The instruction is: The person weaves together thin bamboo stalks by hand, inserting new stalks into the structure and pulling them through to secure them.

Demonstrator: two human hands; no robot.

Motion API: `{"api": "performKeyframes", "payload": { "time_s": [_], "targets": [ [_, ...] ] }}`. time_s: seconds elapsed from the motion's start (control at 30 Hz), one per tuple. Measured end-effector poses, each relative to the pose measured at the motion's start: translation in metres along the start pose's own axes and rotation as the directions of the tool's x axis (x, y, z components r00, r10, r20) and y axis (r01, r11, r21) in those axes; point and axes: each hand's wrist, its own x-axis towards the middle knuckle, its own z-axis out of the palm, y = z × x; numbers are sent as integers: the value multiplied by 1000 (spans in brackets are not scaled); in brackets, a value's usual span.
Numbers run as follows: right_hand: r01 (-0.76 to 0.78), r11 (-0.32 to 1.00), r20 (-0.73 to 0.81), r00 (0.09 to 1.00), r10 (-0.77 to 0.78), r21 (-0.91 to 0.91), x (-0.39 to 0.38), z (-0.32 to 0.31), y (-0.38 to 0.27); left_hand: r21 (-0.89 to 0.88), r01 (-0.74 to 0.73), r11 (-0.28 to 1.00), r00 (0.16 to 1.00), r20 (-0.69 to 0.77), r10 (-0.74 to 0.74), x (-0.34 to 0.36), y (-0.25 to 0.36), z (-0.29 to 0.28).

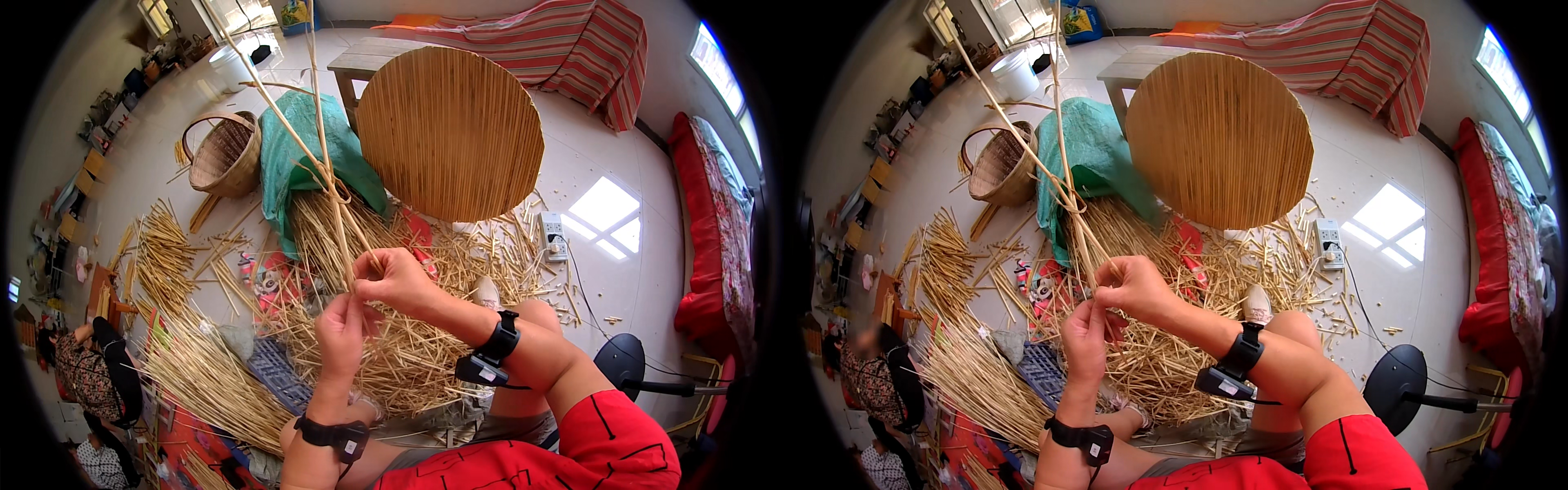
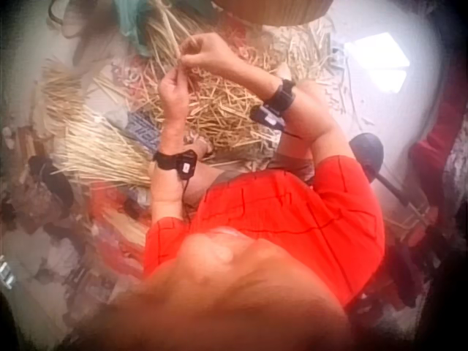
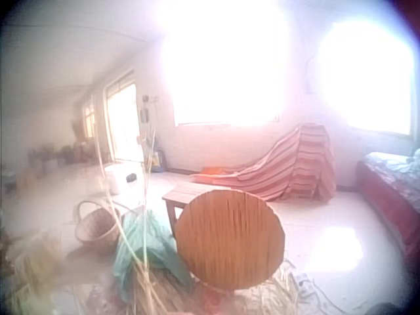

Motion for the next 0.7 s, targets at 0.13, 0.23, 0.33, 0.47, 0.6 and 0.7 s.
{"api": "performKeyframes", "payload": {
  "time_s": [0.13,0.23,0.33,0.47,0.6,0.7],
  "targets": [
    [-16,1000,-12,1000,16,14,-1,1,-1,51,-6,999,1000,-17,7,-2,5,2],
    [-34,999,-11,999,34,25,-1,2,-4,43,4,999,1000,15,-5,-2,3,1],
    [-71,990,27,997,68,119,-1,0,-3,-48,45,998,992,120,-39,-2,9,-6],
    [-164,940,156,980,121,299,0,-5,-5,-317,240,918,957,233,-170,-4,23,-12],
    [-144,950,188,978,94,276,0,-6,-4,-291,215,932,965,207,-158,-2,17,-13],
    [-85,973,118,991,60,215,2,-3,-2,-259,203,944,970,184,-158,-1,10,-11]
  ]
}}
